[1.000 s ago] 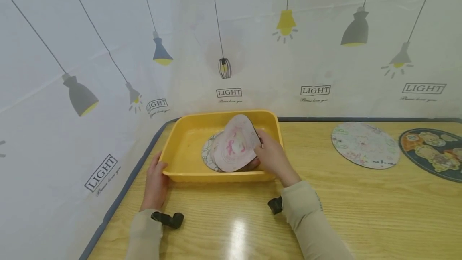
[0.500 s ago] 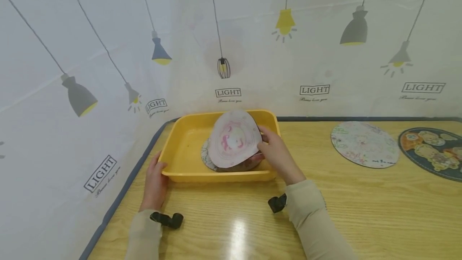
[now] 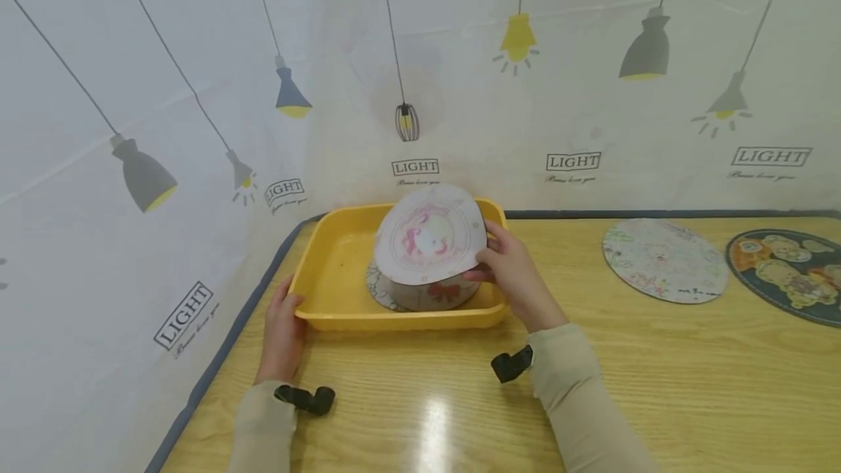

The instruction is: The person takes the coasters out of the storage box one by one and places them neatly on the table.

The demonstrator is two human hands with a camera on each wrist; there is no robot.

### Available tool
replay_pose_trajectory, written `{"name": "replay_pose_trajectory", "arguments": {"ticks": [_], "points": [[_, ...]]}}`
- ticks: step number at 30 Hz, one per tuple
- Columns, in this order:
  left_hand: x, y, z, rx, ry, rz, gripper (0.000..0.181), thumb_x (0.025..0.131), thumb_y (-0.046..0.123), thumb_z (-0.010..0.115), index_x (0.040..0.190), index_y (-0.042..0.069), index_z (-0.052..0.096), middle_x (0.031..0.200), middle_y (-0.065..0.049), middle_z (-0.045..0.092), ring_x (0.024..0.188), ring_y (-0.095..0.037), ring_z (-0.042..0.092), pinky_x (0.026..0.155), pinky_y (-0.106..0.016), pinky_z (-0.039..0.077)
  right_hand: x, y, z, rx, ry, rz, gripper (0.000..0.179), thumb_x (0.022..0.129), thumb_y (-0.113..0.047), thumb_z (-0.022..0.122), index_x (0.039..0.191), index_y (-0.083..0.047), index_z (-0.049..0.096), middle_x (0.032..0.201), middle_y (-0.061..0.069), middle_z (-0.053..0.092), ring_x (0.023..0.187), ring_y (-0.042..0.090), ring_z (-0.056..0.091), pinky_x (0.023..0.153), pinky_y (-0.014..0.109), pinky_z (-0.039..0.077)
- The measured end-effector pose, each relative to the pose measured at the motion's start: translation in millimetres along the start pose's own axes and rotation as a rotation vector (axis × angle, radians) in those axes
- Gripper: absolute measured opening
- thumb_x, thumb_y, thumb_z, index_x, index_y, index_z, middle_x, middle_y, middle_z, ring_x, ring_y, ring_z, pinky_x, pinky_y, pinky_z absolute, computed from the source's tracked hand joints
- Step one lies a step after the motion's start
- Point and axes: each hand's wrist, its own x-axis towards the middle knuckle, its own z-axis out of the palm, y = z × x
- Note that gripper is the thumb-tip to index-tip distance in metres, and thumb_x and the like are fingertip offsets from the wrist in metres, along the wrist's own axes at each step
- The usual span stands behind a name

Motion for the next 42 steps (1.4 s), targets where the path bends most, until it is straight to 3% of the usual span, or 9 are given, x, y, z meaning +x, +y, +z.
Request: {"name": "replay_pose_trajectory", "arguments": {"ticks": [13,31,42], "points": [[-1.6,2.7,1.6,0.004,-0.002,0.004,0.048,0.088,0.002,0.033,0.134,0.011,0.037,0.133,-0.007,0.036,0.115,-0.029,0.039,0.081,-0.026,0.043,0.2,-2,-9,0.101,0.012,-0.02,0.057,0.086,0.002,0.041,0.139,-0.016,0.029,0.119,0.017,0.049,0.082,0.022,0.061,0.071,0.033,0.05],[-0.9,2.1,3.6,-0.018,0.004,0.008,0.048,0.087,0.0,0.031,0.134,0.009,0.037,0.132,-0.009,0.037,0.113,-0.029,0.039,0.082,-0.027,0.042,-1.9,1,-42,0.164,0.061,-0.027,0.055,0.086,0.005,0.038,0.138,-0.011,0.032,0.111,0.02,0.051,0.076,0.017,0.062,0.068,0.028,0.05],[0.9,0.6,1.9,-0.08,0.036,-0.001,0.048,0.087,0.001,0.03,0.134,0.009,0.035,0.132,-0.008,0.036,0.116,-0.028,0.036,0.088,-0.03,0.038,-3.1,6,-60,0.229,0.171,0.012,0.055,0.087,0.003,0.037,0.139,-0.014,0.032,0.113,0.012,0.049,0.074,0.016,0.059,0.069,0.027,0.05]]}}
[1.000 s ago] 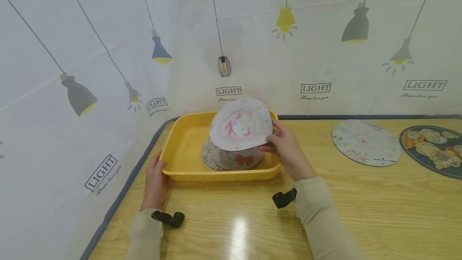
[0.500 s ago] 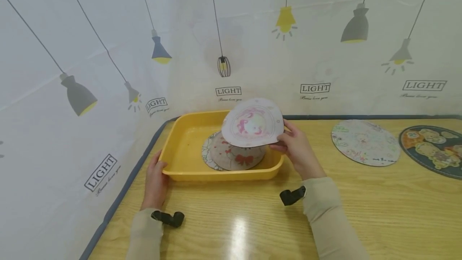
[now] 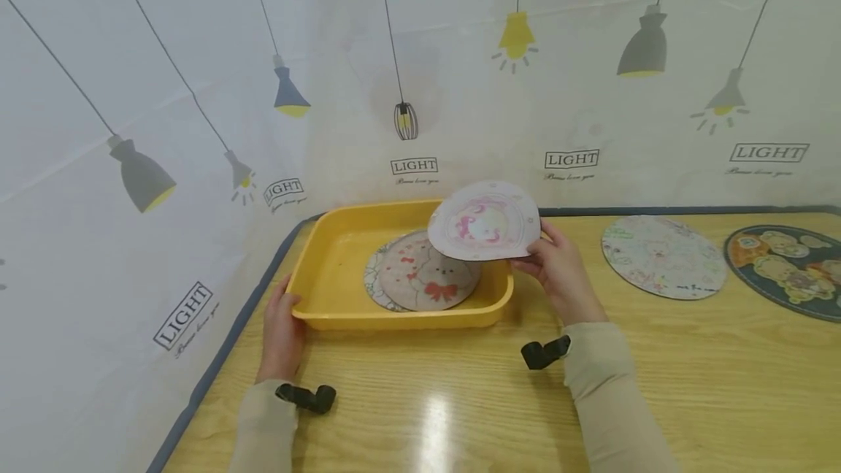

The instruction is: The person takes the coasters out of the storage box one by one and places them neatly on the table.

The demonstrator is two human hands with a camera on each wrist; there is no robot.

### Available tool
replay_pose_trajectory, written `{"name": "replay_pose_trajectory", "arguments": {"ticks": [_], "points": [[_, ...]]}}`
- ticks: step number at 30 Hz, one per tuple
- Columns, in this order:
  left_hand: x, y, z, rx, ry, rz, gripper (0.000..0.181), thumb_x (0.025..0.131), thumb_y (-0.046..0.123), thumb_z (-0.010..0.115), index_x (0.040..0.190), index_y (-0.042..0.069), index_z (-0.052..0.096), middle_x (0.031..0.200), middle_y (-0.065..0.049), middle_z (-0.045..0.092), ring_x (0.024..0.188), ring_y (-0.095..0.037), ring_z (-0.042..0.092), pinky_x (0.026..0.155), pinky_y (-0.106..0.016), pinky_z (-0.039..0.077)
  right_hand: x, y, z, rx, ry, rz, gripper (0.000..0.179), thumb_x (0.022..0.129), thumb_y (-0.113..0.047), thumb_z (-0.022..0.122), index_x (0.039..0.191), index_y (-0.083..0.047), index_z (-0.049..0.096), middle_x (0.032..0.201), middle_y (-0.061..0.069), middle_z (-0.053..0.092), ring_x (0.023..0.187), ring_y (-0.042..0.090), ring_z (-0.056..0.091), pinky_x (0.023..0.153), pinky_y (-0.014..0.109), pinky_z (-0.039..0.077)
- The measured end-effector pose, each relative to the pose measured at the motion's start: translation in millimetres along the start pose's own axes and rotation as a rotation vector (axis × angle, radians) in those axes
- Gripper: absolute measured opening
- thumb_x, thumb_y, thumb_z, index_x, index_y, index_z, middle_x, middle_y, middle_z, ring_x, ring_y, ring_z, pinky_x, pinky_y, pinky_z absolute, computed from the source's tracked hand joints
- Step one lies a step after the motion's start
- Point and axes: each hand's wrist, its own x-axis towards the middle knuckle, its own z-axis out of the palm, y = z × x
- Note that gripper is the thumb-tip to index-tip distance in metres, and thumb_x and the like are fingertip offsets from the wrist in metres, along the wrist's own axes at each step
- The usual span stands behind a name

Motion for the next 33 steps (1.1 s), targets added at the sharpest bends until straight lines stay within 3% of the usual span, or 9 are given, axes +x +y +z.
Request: {"name": "replay_pose_trajectory", "arguments": {"ticks": [7,17,26,33], "points": [[0.2,0.3,2.6,-0.029,0.005,0.003,0.048,0.087,0.001,0.028,0.134,0.006,0.034,0.132,-0.01,0.036,0.118,-0.028,0.036,0.09,-0.032,0.037,-2.0,-4,-6,0.026,0.114,0.014,0.055,0.087,0.001,0.034,0.139,-0.016,0.031,0.113,0.008,0.048,0.076,0.014,0.056,0.073,0.027,0.049],[0.1,0.0,1.2,-0.043,0.006,0.015,0.047,0.086,0.0,0.029,0.133,0.006,0.037,0.133,-0.01,0.036,0.119,-0.028,0.035,0.092,-0.034,0.035,-3.7,-9,-16,0.113,0.302,-0.004,0.057,0.083,0.002,0.033,0.137,-0.018,0.035,0.104,0.004,0.049,0.066,0.012,0.052,0.062,0.026,0.047],[-0.2,-0.3,2.9,-0.038,0.017,0.007,0.048,0.086,0.0,0.03,0.133,0.006,0.037,0.132,-0.01,0.037,0.117,-0.028,0.036,0.09,-0.032,0.037,-2.4,-6,-30,0.082,0.366,-0.063,0.06,0.084,0.002,0.033,0.139,-0.021,0.032,0.106,0.006,0.049,0.065,0.012,0.052,0.055,0.024,0.047],[-1.0,0.0,3.4,-0.045,0.006,0.013,0.048,0.086,-0.001,0.029,0.133,0.005,0.036,0.132,-0.01,0.036,0.118,-0.029,0.035,0.091,-0.033,0.036,0.8,0,-43,0.101,0.395,-0.047,0.062,0.082,0.004,0.032,0.139,-0.021,0.032,0.115,0.005,0.046,0.063,0.012,0.05,0.055,0.023,0.045]]}}
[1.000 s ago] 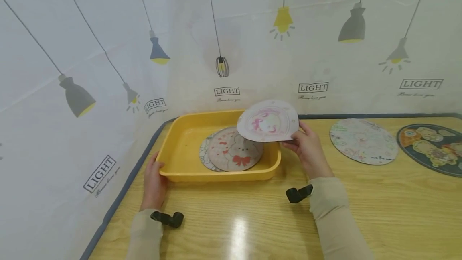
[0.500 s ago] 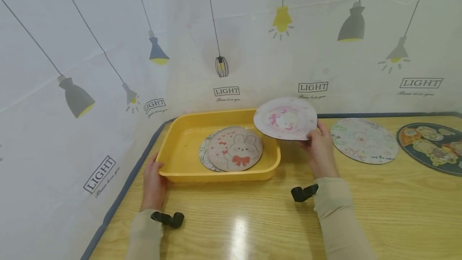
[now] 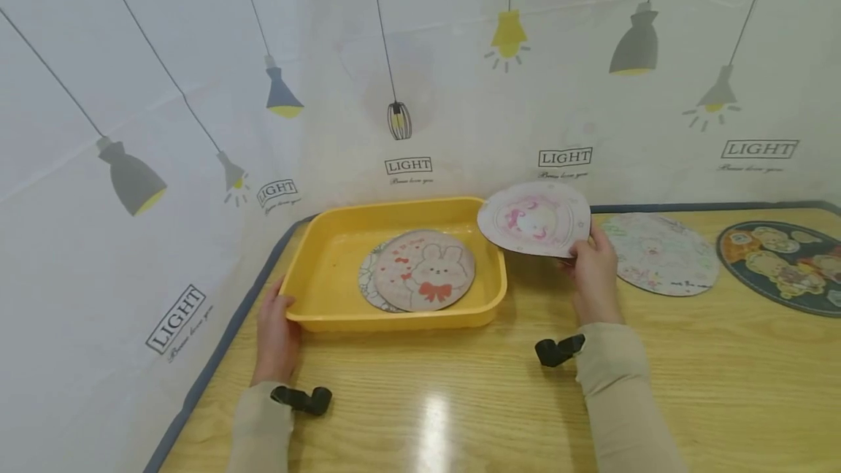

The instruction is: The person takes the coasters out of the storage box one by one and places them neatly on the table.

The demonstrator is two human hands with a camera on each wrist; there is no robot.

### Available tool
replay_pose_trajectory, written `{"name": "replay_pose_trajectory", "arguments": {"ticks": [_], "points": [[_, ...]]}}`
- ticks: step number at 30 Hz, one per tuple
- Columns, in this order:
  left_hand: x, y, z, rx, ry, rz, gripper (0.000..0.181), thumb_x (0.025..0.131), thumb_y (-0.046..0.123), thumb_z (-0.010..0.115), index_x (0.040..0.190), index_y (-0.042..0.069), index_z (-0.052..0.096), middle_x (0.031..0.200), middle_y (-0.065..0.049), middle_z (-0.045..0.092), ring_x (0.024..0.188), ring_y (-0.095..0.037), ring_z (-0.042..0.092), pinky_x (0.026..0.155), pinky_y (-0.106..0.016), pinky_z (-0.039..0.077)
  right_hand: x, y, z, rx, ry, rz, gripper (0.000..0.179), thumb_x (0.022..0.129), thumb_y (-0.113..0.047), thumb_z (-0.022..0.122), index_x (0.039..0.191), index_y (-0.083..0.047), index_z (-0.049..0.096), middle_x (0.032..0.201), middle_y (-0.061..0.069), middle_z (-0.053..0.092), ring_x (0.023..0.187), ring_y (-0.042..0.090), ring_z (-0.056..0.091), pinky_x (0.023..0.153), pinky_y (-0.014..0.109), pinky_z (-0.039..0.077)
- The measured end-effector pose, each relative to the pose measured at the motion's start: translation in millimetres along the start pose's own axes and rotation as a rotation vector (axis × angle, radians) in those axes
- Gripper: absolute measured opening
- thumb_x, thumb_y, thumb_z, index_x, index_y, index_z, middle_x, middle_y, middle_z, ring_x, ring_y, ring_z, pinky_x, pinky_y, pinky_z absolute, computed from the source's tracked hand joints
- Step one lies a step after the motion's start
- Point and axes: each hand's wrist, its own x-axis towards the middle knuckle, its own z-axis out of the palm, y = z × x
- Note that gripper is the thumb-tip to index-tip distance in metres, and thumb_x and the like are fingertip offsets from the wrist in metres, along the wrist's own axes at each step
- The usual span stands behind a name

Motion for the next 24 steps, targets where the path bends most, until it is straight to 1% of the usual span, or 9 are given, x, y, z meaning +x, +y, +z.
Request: {"name": "replay_pose_trajectory", "arguments": {"ticks": [3,6,9,14,16,18,21,24], "points": [[-0.4,0.3,-0.3,-0.003,0.0,0.004,0.048,0.086,-0.001,0.029,0.132,0.005,0.036,0.132,-0.011,0.037,0.118,-0.029,0.035,0.091,-0.033,0.036,2.7,3,-3,0.012,0.009,0.032,0.064,0.08,0.005,0.033,0.139,-0.021,0.032,0.119,0.004,0.044,0.064,0.012,0.05,0.055,0.024,0.045],[-0.4,0.2,-0.3,-0.005,-0.004,0.009,0.048,0.085,-0.002,0.029,0.132,0.004,0.036,0.132,-0.011,0.037,0.118,-0.029,0.035,0.091,-0.033,0.036,5.3,6,-8,0.004,0.018,0.052,0.065,0.08,0.005,0.033,0.139,-0.02,0.032,0.121,0.004,0.044,0.07,0.012,0.051,0.061,0.026,0.046],[-0.4,0.1,-0.6,-0.008,-0.004,0.011,0.048,0.085,-0.002,0.029,0.133,0.005,0.036,0.132,-0.011,0.037,0.118,-0.029,0.035,0.091,-0.033,0.036,6.8,8,-14,0.008,0.006,0.075,0.064,0.081,0.004,0.032,0.141,-0.02,0.028,0.121,0.003,0.044,0.076,0.011,0.051,0.067,0.027,0.045],[-0.7,0.0,-1.3,-0.009,-0.002,0.003,0.048,0.086,-0.001,0.027,0.134,0.005,0.034,0.133,-0.01,0.035,0.119,-0.028,0.033,0.092,-0.033,0.035,8.5,7,-22,0.061,-0.015,0.105,0.064,0.082,0.005,0.031,0.141,-0.02,0.026,0.115,0.002,0.047,0.07,0.01,0.051,0.065,0.027,0.044],[-1.2,0.1,-1.5,-0.008,-0.006,0.002,0.048,0.087,-0.001,0.028,0.134,0.005,0.034,0.133,-0.011,0.035,0.119,-0.029,0.033,0.092,-0.033,0.034,8.6,6,-24,0.07,-0.006,0.104,0.064,0.082,0.005,0.032,0.14,-0.02,0.029,0.114,0.002,0.047,0.067,0.011,0.05,0.063,0.026,0.044],[-1.7,0.3,-1.5,-0.009,-0.007,0.0,0.047,0.087,-0.001,0.028,0.134,0.006,0.034,0.133,-0.011,0.035,0.119,-0.029,0.033,0.091,-0.033,0.034,7.9,5,-25,0.067,0.009,0.099,0.063,0.082,0.005,0.032,0.14,-0.02,0.03,0.117,0.002,0.045,0.068,0.011,0.049,0.064,0.026,0.044],[-2.4,0.8,-1.0,-0.006,-0.007,-0.002,0.047,0.088,-0.001,0.028,0.134,0.006,0.034,0.133,-0.011,0.034,0.119,-0.029,0.033,0.091,-0.033,0.035,6.7,3,-27,0.059,0.058,0.077,0.062,0.082,0.005,0.033,0.139,-0.02,0.033,0.12,0.002,0.043,0.069,0.011,0.049,0.064,0.027,0.045],[-2.0,1.3,-0.2,0.0,-0.008,-0.003,0.048,0.087,-0.001,0.028,0.134,0.006,0.034,0.134,-0.011,0.034,0.118,-0.029,0.033,0.089,-0.032,0.036,7.0,3,-28,0.07,0.097,0.05,0.059,0.082,0.005,0.033,0.136,-0.018,0.037,0.118,0.003,0.044,0.068,0.012,0.051,0.063,0.027,0.046]]}}
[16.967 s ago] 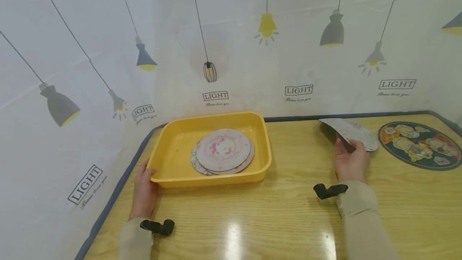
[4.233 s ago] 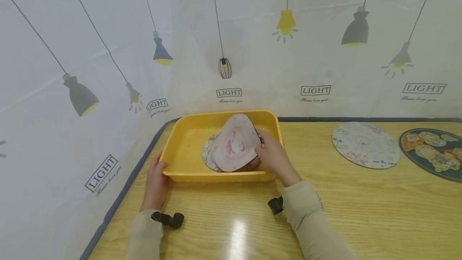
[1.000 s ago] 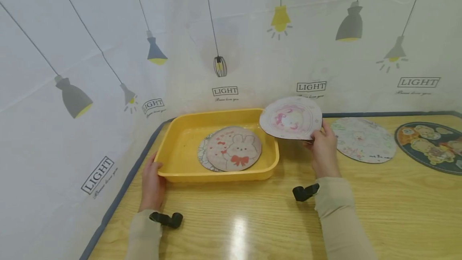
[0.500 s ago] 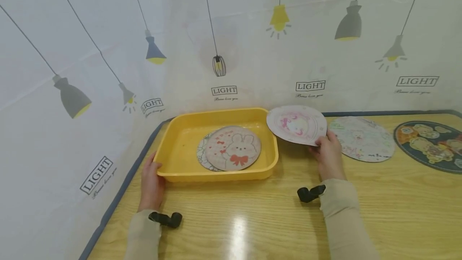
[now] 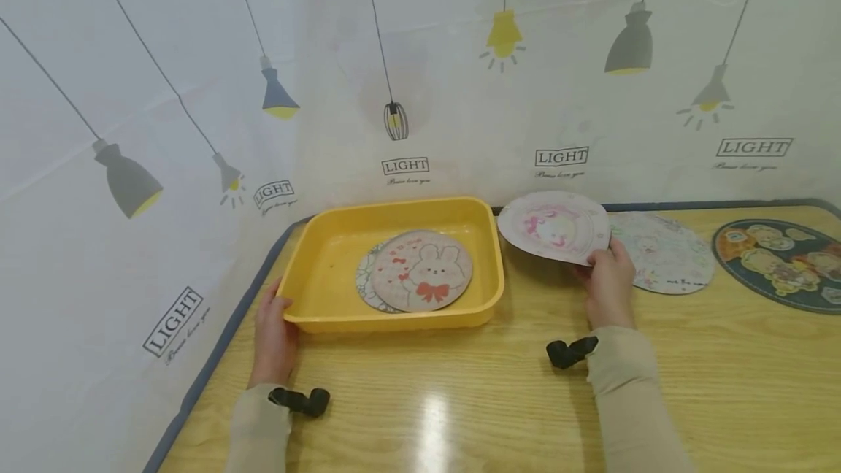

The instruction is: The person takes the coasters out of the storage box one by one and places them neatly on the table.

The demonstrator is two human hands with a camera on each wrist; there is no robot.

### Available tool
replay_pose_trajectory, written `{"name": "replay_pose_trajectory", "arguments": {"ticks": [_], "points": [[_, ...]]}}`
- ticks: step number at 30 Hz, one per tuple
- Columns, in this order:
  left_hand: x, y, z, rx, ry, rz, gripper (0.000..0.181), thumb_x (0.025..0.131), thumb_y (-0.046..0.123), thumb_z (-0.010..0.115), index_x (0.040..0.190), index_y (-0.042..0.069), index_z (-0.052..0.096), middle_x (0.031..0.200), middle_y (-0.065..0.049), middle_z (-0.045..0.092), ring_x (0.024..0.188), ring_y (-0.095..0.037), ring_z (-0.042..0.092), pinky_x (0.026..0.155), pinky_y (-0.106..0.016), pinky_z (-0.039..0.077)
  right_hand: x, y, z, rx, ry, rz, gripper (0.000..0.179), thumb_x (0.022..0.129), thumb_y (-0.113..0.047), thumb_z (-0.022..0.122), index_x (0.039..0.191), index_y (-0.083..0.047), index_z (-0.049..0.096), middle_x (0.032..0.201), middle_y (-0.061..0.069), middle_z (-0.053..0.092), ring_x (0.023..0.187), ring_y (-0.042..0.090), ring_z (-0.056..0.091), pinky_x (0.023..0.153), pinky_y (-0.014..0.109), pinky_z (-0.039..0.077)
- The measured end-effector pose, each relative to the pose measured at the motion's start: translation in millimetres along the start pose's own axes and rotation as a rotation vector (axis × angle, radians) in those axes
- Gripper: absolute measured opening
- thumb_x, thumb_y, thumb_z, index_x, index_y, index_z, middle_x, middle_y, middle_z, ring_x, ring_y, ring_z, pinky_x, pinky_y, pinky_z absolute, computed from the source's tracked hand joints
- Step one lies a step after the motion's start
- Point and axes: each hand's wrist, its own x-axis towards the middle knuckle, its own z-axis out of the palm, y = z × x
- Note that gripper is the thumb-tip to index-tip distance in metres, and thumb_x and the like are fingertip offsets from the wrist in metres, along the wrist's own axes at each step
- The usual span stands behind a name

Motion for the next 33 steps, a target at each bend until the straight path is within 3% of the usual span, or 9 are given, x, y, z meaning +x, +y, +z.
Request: {"name": "replay_pose_trajectory", "arguments": {"ticks": [5,13,23,30,33], "points": [[1.0,0.6,0.8,-0.003,-0.002,-0.006,0.048,0.087,-0.001,0.028,0.134,0.007,0.034,0.134,-0.01,0.034,0.119,-0.028,0.033,0.089,-0.031,0.037,2.1,1,0,-0.008,0.009,-0.013,0.057,0.082,0.005,0.033,0.135,-0.017,0.04,0.115,0.002,0.045,0.074,0.013,0.053,0.065,0.027,0.047],[2.2,0.4,0.4,-0.001,-0.001,0.0,0.048,0.087,0.0,0.028,0.134,0.006,0.034,0.134,-0.01,0.034,0.119,-0.028,0.034,0.09,-0.032,0.036,3.9,6,3,-0.2,-0.046,-0.035,0.059,0.084,0.002,0.03,0.14,-0.017,0.03,0.127,0.01,0.04,0.088,0.013,0.055,0.074,0.028,0.048],[1.4,-0.3,-0.1,0.022,-0.004,0.005,0.048,0.087,0.0,0.028,0.134,0.007,0.035,0.133,-0.01,0.035,0.118,-0.029,0.035,0.087,-0.03,0.038,6.7,9,6,-0.444,-0.102,-0.065,0.059,0.085,-0.002,0.031,0.143,-0.013,0.02,0.129,0.012,0.038,0.084,0.012,0.052,0.068,0.027,0.05],[2.4,-1.0,-1.3,0.021,0.0,0.001,0.048,0.087,0.001,0.028,0.134,0.007,0.034,0.134,-0.011,0.035,0.118,-0.029,0.034,0.089,-0.031,0.037,6.1,8,4,-0.474,-0.159,-0.051,0.06,0.087,-0.006,0.031,0.144,-0.012,0.014,0.129,0.016,0.037,0.072,0.012,0.054,0.062,0.028,0.05],[2.7,-1.3,0.1,0.024,0.003,-0.003,0.048,0.087,0.001,0.028,0.134,0.007,0.033,0.133,-0.01,0.035,0.118,-0.028,0.035,0.089,-0.031,0.037,5.2,4,1,-0.589,-0.166,-0.057,0.06,0.087,-0.01,0.032,0.144,-0.011,0.011,0.134,0.018,0.033,0.065,0.013,0.054,0.059,0.029,0.049]]}}
